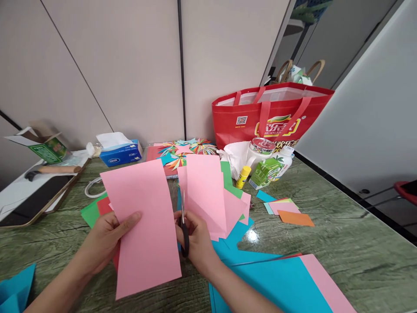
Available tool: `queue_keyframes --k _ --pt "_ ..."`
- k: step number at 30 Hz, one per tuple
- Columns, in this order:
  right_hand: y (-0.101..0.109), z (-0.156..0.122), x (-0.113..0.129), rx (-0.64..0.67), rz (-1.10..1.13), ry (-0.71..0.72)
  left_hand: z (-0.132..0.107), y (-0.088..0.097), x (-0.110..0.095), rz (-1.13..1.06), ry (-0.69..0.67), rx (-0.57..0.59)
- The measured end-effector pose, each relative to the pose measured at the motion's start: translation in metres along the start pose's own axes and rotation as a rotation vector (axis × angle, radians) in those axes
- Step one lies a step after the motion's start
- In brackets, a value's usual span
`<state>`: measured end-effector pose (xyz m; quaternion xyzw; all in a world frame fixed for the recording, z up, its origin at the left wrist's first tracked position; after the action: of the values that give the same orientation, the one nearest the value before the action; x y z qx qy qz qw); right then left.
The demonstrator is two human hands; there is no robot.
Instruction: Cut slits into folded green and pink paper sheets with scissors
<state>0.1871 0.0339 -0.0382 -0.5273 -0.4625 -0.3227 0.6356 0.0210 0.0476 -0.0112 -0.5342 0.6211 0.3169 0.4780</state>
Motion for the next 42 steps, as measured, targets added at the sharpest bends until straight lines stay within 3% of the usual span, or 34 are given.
queue_keyframes --k 8,12,15,20,22,25,28,30,38,42 --pt "0.005 -0.006 0.004 -0.038 -0.133 0.113 0.008 0.018 0.002 0.188 -0.162 -0.235" --pt "0.007 -0.005 0.005 -0.149 -0.354 0.128 0.010 0.013 0.000 0.275 -0.165 -0.158" --pt "0.018 -0.004 0.013 -0.323 -0.435 0.219 0.015 0.012 0.001 0.399 -0.251 -0.077" --pt "0.055 -0.002 0.025 -0.636 -0.456 0.326 0.024 0.018 0.014 1.029 -0.377 -0.171" --pt "0.068 0.000 0.025 -0.703 -0.456 0.316 0.025 0.014 0.021 1.241 -0.442 -0.076" --pt "0.080 0.003 0.022 -0.769 -0.527 0.282 0.025 0.008 0.029 1.426 -0.398 0.098" --pt "0.085 0.003 0.021 -0.833 -0.619 0.245 0.022 0.000 0.033 1.485 -0.340 0.308" --pt "0.085 0.003 0.020 -0.857 -0.645 0.236 0.021 -0.002 0.033 1.488 -0.329 0.378" --pt "0.076 0.003 0.019 -0.774 -0.699 0.263 0.021 -0.003 0.026 1.523 -0.398 0.318" --pt "0.073 -0.002 0.023 -0.843 -0.723 0.317 0.019 -0.005 0.020 1.484 -0.544 0.237"
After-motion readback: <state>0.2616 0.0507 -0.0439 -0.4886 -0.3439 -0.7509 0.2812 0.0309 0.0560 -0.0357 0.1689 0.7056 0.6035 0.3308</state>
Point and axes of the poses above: each hand's wrist, its own z-axis towards the middle knuckle, its own y-axis out of the back of the hand, x = y × z, the point moved 4 cm from there along z, towards the middle knuckle, and after that the axes turned 8 degrees about x, right-handed, at the moved point
